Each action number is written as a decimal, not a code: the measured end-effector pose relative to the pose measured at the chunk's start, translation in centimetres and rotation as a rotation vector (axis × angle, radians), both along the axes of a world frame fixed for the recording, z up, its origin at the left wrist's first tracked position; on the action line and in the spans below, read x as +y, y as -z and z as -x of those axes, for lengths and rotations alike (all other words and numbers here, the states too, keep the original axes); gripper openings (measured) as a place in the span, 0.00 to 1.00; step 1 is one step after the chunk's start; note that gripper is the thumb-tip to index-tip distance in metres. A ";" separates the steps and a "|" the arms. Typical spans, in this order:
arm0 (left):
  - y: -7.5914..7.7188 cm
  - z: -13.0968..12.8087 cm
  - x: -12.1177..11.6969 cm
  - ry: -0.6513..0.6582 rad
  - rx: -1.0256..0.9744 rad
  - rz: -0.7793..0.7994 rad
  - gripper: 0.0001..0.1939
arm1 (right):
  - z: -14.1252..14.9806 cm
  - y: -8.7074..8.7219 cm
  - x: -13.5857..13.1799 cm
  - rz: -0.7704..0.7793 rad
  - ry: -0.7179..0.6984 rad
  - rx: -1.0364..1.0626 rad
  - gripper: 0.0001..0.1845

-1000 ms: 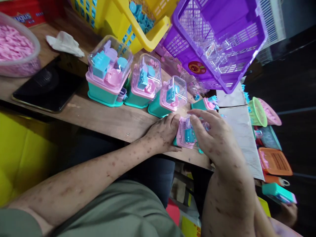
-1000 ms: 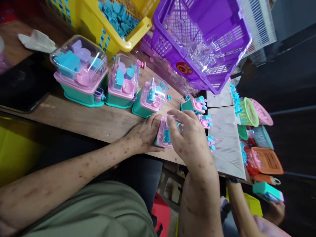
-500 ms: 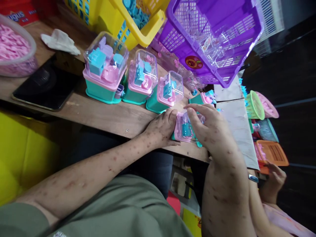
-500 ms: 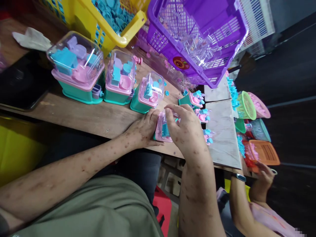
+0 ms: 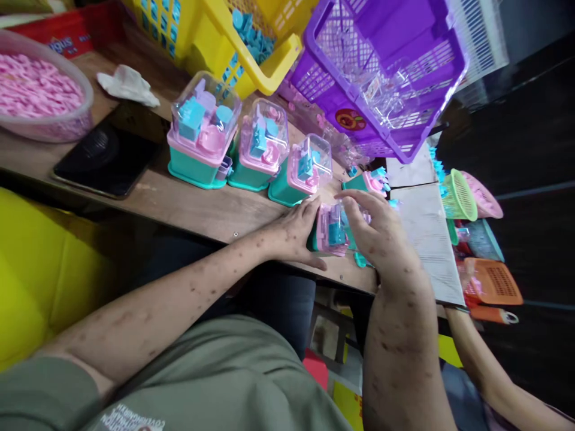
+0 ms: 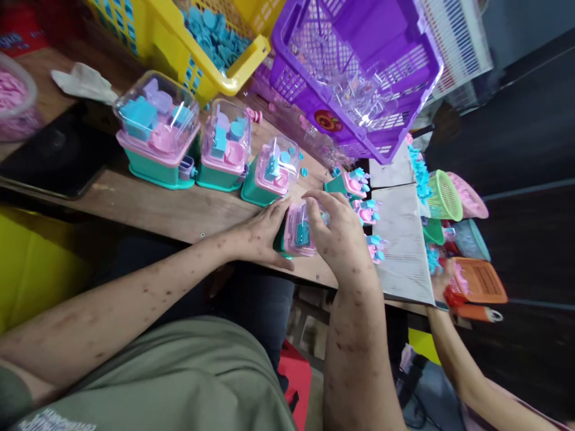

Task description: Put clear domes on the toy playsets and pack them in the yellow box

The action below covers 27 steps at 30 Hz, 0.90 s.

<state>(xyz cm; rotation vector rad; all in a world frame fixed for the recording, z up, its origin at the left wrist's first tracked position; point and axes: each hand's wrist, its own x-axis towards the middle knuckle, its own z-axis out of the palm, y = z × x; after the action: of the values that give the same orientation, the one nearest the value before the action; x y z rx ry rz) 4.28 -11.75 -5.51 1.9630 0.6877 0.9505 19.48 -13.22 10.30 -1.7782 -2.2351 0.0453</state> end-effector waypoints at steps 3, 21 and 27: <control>-0.1 0.9 -0.2 0.040 -0.060 0.024 0.76 | -0.8 -0.2 -0.2 0.063 -0.041 0.018 0.23; -1.4 1.2 -0.6 -0.079 -0.085 -0.006 0.60 | 0.0 0.0 -0.3 -0.077 -0.171 -0.069 0.26; -2.0 1.1 -0.8 -0.089 -0.109 0.013 0.56 | -0.1 -1.4 -1.7 -0.005 -0.124 -0.021 0.26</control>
<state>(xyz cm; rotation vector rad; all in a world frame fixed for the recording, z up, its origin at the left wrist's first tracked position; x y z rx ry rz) 3.19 -12.51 -3.48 1.8675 0.7223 1.0959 19.62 -14.91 11.73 -1.6423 -2.3562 0.0460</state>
